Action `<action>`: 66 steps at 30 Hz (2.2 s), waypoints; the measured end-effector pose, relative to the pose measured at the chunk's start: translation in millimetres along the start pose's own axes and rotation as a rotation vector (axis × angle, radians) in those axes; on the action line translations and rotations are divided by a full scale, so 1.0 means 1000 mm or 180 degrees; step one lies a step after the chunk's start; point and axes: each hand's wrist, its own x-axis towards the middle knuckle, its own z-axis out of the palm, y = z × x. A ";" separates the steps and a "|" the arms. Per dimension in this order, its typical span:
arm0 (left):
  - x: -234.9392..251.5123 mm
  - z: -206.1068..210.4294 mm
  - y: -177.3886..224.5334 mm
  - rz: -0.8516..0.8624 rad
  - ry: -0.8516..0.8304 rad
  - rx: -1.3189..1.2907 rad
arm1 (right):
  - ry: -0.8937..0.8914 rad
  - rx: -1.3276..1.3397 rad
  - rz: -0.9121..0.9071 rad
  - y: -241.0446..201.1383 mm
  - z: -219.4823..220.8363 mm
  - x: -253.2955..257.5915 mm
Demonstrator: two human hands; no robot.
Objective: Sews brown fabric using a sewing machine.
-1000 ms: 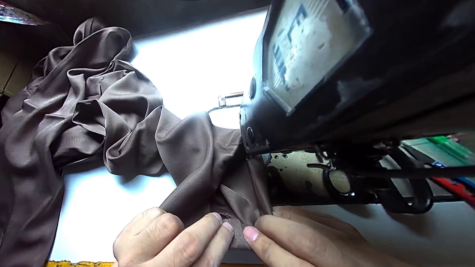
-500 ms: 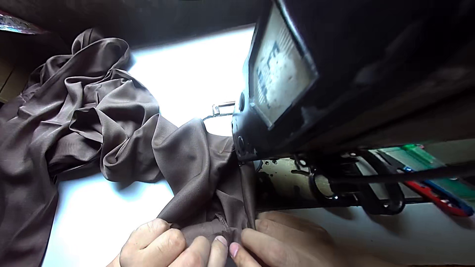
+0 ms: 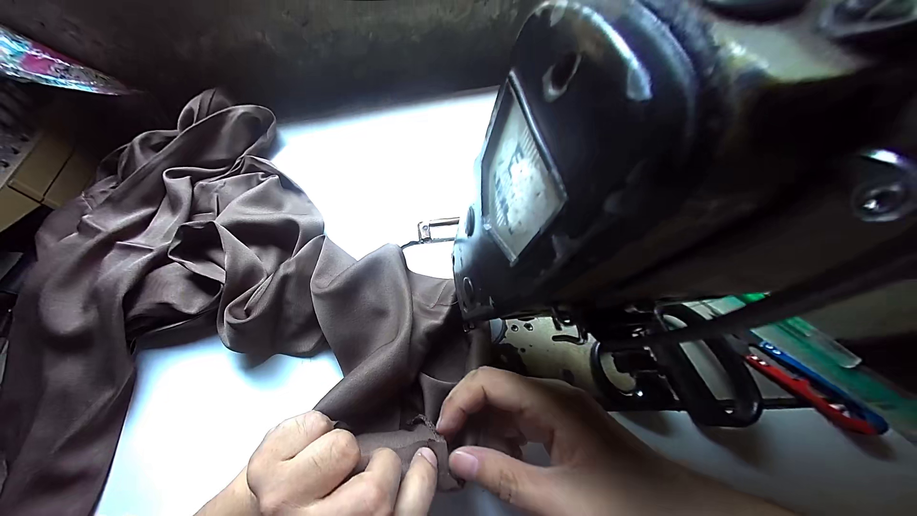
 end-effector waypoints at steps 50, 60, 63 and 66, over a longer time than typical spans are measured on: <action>-0.010 0.002 0.008 -0.0053 0.0042 -0.0382 | 0.0781 -0.1714 -0.1103 0.005 0.025 -0.030; -0.011 -0.002 0.007 -0.0002 -0.0205 -0.0338 | 0.0902 -0.1802 -0.1301 0.010 0.031 -0.026; -0.012 -0.001 0.007 -0.0063 -0.0194 -0.0310 | 0.0908 -0.1786 -0.1201 0.008 0.032 -0.024; -0.011 -0.001 0.006 -0.0144 -0.0222 -0.0315 | 0.0880 -0.1693 -0.1067 0.006 0.031 -0.021</action>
